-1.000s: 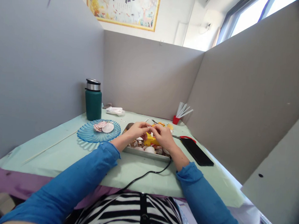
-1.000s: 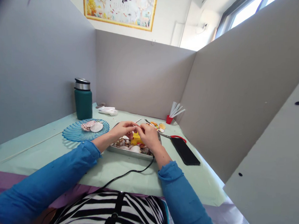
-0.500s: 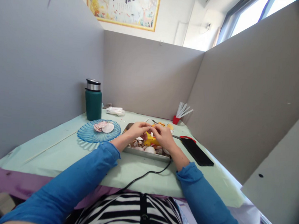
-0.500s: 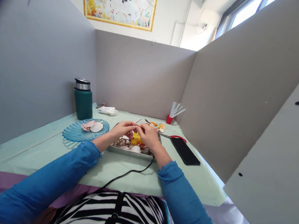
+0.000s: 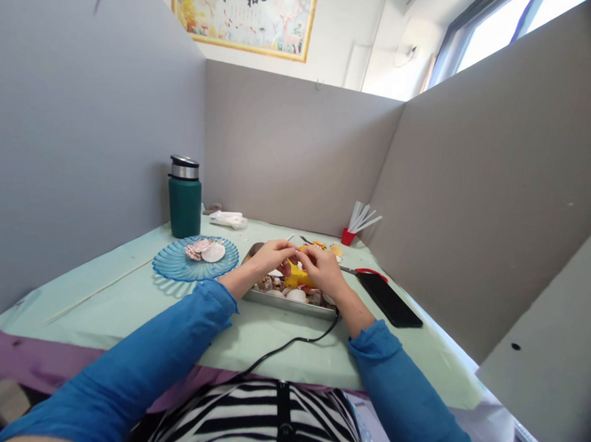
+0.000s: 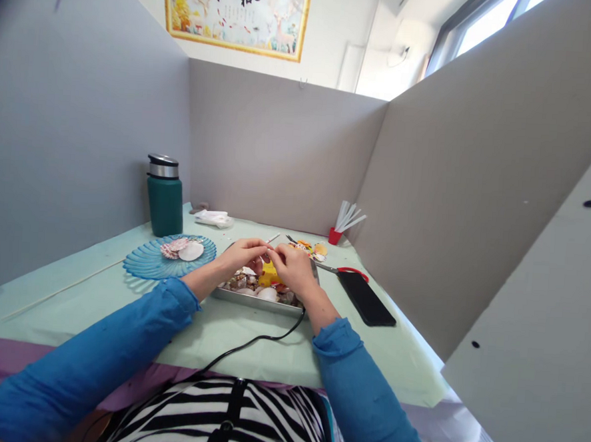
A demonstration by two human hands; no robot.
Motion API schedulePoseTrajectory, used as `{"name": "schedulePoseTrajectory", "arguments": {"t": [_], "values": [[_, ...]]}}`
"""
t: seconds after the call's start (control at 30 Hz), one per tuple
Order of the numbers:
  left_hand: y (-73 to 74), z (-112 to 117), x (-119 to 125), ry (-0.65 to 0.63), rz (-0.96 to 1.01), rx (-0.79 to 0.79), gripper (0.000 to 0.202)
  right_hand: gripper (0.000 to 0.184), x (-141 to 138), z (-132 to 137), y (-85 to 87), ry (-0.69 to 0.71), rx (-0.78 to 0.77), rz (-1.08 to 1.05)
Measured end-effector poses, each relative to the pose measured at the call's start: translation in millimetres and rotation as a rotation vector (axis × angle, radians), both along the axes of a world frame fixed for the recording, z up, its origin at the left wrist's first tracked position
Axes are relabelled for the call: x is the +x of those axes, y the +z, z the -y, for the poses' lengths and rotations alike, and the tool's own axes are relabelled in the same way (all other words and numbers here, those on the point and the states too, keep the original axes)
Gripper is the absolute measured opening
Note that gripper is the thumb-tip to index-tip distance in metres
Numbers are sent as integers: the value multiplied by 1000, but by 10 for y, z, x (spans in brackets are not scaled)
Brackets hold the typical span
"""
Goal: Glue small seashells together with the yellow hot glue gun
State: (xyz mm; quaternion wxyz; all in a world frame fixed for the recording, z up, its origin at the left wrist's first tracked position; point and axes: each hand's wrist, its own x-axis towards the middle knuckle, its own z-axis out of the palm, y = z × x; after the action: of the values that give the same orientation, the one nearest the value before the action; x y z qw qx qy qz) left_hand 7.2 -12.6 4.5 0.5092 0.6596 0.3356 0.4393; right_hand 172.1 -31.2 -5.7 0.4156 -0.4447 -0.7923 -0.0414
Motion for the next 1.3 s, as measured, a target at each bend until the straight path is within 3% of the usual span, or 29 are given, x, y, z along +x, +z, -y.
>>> {"name": "schedulePoseTrajectory", "arguments": {"t": [1.3], "values": [[-11, -10, -2, -5, -37, 3, 17, 33, 9, -13, -7, -13, -3, -7]]}}
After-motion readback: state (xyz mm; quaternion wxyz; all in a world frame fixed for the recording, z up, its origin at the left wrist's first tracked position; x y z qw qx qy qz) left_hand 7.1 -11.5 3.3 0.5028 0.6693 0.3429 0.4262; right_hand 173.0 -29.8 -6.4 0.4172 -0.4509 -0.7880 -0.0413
